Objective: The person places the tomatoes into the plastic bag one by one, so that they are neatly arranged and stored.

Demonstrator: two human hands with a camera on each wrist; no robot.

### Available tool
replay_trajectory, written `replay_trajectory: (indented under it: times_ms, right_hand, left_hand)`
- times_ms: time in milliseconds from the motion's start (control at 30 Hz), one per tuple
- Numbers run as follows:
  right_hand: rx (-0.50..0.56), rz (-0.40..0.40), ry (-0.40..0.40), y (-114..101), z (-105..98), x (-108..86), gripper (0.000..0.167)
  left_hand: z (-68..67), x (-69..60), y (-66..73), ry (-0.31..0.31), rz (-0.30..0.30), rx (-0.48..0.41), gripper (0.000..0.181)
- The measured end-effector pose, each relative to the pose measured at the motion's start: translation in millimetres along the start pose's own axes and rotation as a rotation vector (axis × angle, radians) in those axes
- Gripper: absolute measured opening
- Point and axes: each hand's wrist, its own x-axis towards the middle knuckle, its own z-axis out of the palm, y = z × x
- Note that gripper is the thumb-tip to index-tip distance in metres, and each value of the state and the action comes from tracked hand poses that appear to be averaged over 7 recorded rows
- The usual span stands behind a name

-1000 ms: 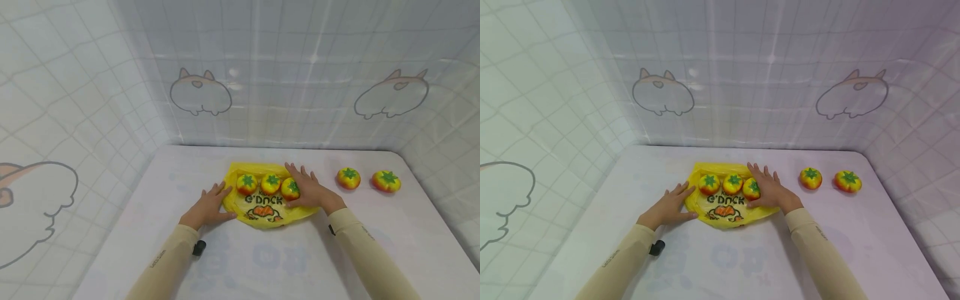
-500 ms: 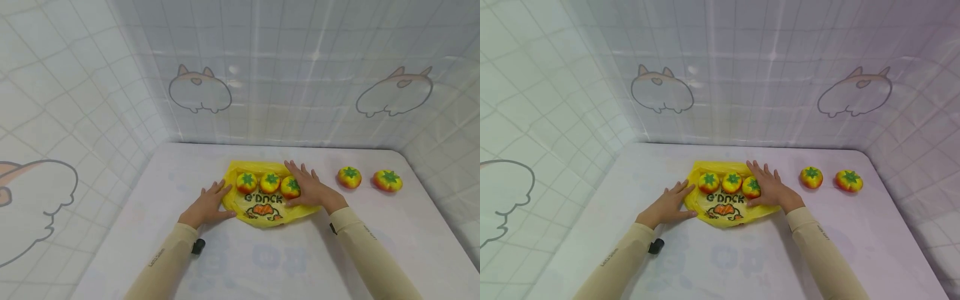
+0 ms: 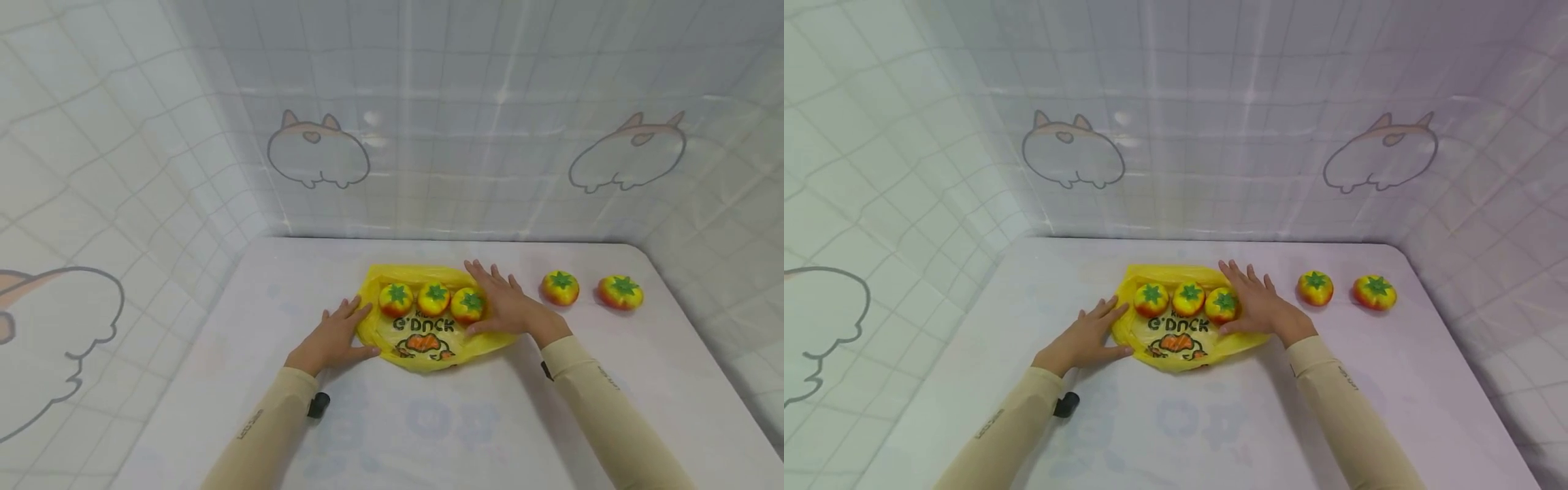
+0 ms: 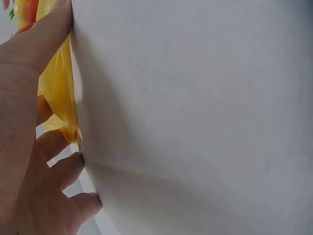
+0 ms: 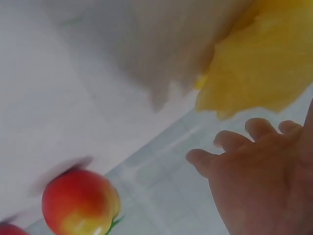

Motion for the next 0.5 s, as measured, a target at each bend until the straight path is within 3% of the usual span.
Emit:
replay_trajectory:
  times_ms: [500]
  right_hand:
    - [-0.051,0.035,0.045,18,-25,-21.1,0.129]
  left_hand:
    - [-2.7,0.5,0.1,-0.012,0.008,0.012,0.102]
